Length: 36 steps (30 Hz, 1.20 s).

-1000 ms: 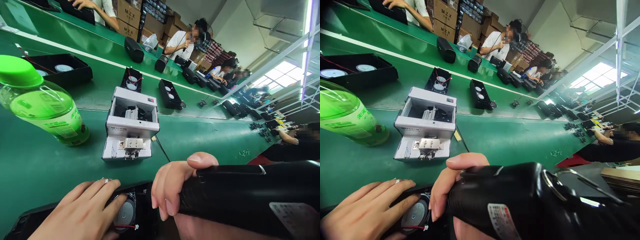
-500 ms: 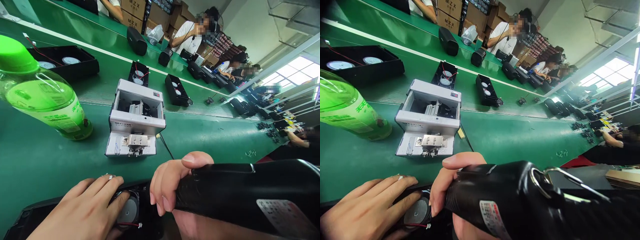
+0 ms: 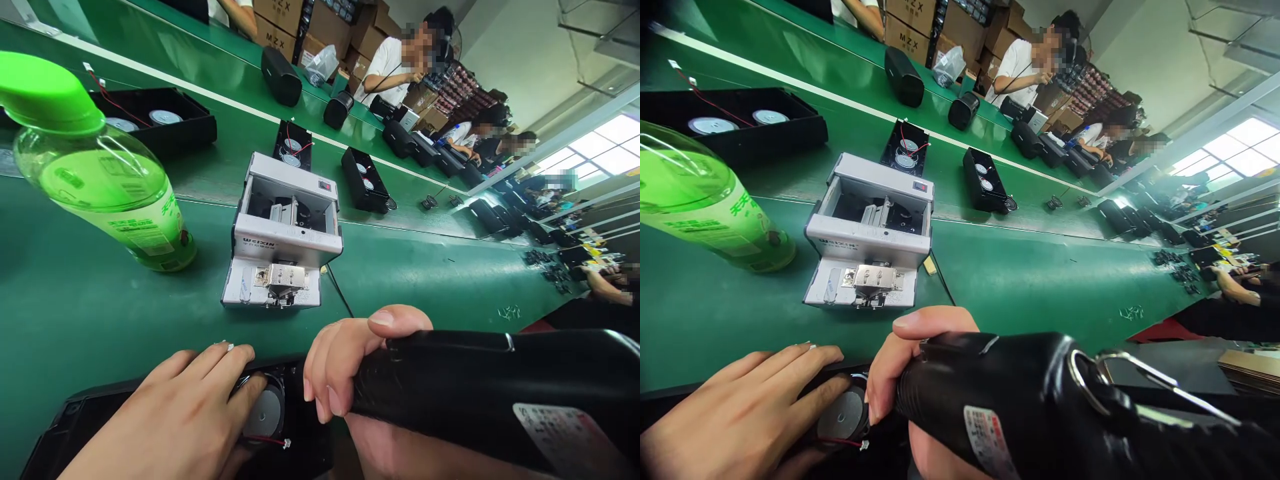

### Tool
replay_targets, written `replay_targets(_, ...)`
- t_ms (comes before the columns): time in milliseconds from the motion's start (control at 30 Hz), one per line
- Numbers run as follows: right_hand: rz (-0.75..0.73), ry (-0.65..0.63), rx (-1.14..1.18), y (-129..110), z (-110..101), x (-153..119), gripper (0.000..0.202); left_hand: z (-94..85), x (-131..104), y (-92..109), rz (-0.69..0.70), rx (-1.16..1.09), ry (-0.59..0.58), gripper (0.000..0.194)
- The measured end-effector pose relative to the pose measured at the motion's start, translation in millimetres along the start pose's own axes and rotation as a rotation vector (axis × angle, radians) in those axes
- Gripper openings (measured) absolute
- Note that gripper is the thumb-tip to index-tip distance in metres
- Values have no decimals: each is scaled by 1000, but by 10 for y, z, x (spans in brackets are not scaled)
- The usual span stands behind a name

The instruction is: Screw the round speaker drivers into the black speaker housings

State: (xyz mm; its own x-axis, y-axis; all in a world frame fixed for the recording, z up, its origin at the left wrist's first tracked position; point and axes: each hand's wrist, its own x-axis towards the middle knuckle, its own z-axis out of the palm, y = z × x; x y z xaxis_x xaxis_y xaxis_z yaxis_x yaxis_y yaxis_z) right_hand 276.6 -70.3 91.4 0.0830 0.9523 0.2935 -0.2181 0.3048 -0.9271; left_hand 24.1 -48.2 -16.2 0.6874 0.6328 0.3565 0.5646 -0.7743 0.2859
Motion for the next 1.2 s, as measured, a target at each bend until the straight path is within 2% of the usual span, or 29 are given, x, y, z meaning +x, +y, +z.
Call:
replay_targets(167, -8, -14, -16, 73, 16, -67, 27, 17, 10, 9, -44, -34, -25, 33)
replay_targets(233, -53, -32, -29, 106, 40, -84, 30, -46, 69, 20, -38, -21, -88, 35)
replay_targets(300, -92, -38, -27, 136, 64, -85, 33, -158, 175, 41, -36, -16, -224, 36)
replay_targets(400, -119, -19, -18, 170, 98, -67, 41, -358, 366, 85, -87, -57, -494, 40)
replay_targets(467, -129, -3, -17, 192, 121, -59, 41, -464, 467, 114, -130, -83, -586, 44)
replay_targets(567, -172, 8, -13, 237, 149, -67, 49, -553, 549, 141, -172, -102, -600, 44)
replay_targets(667, -278, 70, -13, 303, 173, -92, 65, -595, 585, 150, -182, -118, -617, 40)
replay_targets(733, -317, 104, -39, 361, 196, -112, 65, -616, 607, 152, -189, -117, -627, 40)
replay_targets(900, -363, 181, -60, 498, 266, -113, 70, -662, 667, 161, -193, -70, -652, 56)
replay_targets(967, -309, 199, -42, 444, 273, -65, 71, -672, 684, 167, -200, -73, -658, 60)
replay_targets(1067, -227, 194, 16, 138, 263, 69, 73, -659, 679, 169, -223, -105, -663, 60)
replay_targets(1200, -345, 192, 56, -342, 280, 374, 65, -594, 621, 147, -224, -127, -645, 63)
